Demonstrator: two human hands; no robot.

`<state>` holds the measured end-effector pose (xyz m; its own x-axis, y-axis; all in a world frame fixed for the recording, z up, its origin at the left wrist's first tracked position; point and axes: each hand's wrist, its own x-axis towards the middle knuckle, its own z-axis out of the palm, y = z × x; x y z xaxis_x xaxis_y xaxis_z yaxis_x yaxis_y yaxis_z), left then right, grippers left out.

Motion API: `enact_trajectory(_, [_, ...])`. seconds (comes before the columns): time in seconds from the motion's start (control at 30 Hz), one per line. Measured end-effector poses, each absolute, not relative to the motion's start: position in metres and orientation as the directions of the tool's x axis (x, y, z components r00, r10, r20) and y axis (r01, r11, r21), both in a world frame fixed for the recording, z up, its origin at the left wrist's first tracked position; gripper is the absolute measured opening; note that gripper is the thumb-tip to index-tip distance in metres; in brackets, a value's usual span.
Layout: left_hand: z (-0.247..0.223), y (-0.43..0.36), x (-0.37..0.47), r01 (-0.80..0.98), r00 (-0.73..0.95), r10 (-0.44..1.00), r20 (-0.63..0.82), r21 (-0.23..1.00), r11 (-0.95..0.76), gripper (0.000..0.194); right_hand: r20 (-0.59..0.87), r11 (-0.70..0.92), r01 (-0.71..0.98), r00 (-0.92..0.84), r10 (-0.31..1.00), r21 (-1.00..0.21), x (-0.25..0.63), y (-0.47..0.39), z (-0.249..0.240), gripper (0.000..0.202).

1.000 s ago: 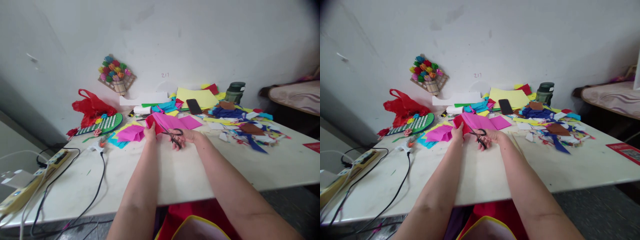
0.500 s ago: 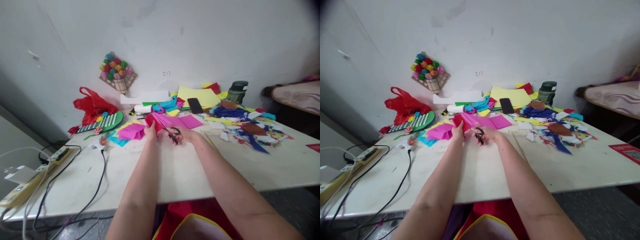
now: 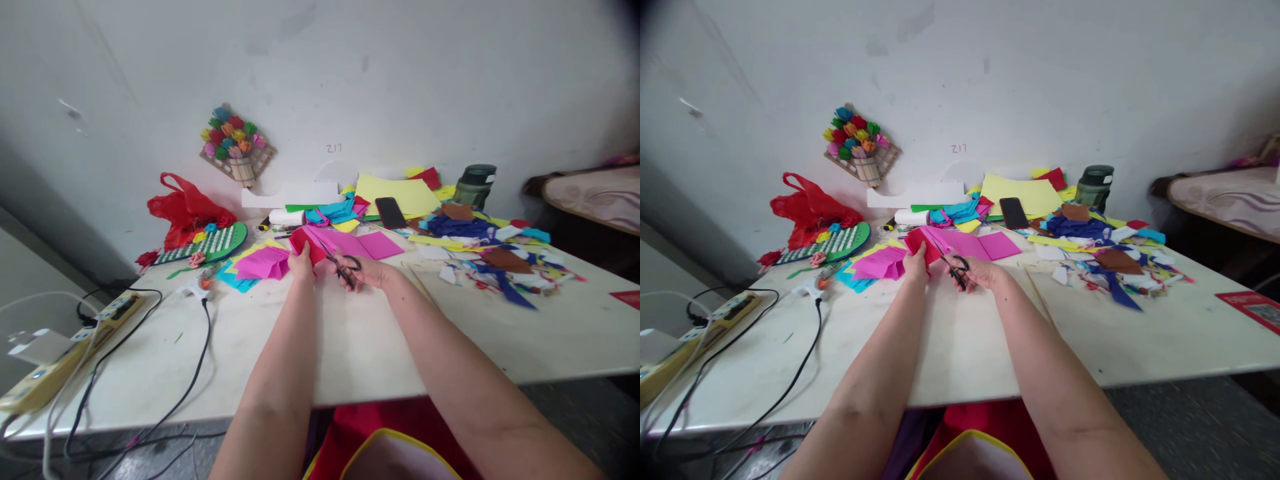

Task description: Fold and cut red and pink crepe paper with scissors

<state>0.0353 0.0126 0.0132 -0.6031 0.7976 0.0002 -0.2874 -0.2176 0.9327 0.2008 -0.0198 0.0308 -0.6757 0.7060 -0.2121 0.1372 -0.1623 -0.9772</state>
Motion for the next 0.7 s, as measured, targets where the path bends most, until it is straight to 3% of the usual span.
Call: enact_trajectory(0.7, [0.0178, 0.0077, 0.0363, -0.248, -0.654, 0.756, -0.022, 0.951, -0.187, 0.025, -0.152, -0.092, 0.124, -0.654, 0.742, -0.988, 0.1960, -0.0209, 0.0276, 0.050])
